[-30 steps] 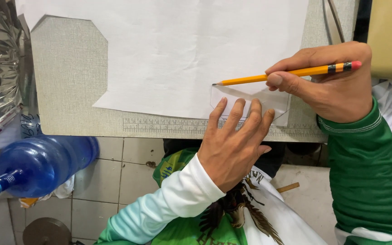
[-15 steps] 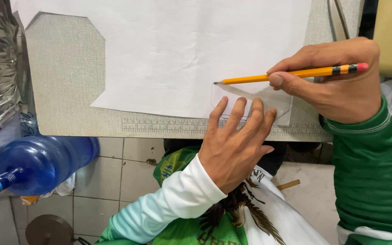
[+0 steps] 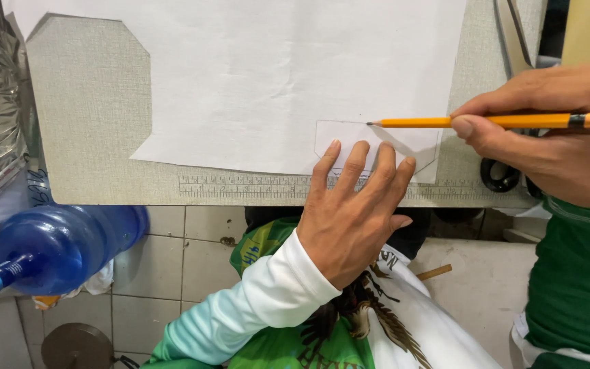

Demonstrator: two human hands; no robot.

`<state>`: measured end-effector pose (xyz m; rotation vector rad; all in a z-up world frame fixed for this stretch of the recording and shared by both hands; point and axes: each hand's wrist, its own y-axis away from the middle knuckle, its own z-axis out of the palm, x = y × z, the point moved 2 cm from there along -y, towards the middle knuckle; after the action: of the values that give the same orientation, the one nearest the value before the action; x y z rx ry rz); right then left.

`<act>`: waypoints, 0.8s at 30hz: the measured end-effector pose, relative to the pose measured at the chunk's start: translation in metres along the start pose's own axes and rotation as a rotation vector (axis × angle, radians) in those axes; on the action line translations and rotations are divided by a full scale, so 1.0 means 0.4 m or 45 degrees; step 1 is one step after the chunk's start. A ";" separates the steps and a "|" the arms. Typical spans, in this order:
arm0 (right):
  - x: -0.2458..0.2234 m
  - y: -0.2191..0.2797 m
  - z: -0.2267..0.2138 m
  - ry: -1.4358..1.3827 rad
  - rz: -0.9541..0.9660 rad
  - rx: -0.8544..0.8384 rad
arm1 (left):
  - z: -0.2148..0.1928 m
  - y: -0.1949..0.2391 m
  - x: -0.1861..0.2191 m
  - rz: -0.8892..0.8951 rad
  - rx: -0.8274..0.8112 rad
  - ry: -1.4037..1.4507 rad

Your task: The person traces a pattern onto a large sheet of white paper using a pencil and a ruler, then cuts out the traced shape with scissors.

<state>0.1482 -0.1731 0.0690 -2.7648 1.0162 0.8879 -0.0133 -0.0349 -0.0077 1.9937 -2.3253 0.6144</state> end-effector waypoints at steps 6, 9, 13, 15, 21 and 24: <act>0.036 0.039 -0.011 0.060 -0.026 -0.004 | -0.003 -0.003 0.000 0.017 -0.008 0.001; 0.032 0.066 -0.031 0.166 -0.042 0.041 | 0.001 0.004 -0.004 0.023 -0.064 0.076; 0.029 0.068 -0.054 0.220 -0.049 -0.049 | 0.002 0.002 0.000 0.028 -0.052 0.003; 0.031 0.072 -0.061 0.225 0.033 -0.097 | 0.004 0.003 0.001 0.012 -0.046 0.007; -0.004 0.082 -0.075 0.248 0.114 -0.094 | 0.004 0.003 -0.001 0.026 -0.079 0.022; 0.048 0.107 -0.069 0.203 -0.020 -0.086 | 0.004 0.002 0.000 0.023 -0.071 0.011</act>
<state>0.1475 -0.2244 0.0870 -2.9359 1.0023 0.7230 -0.0138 -0.0351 -0.0096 1.9451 -2.3308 0.5516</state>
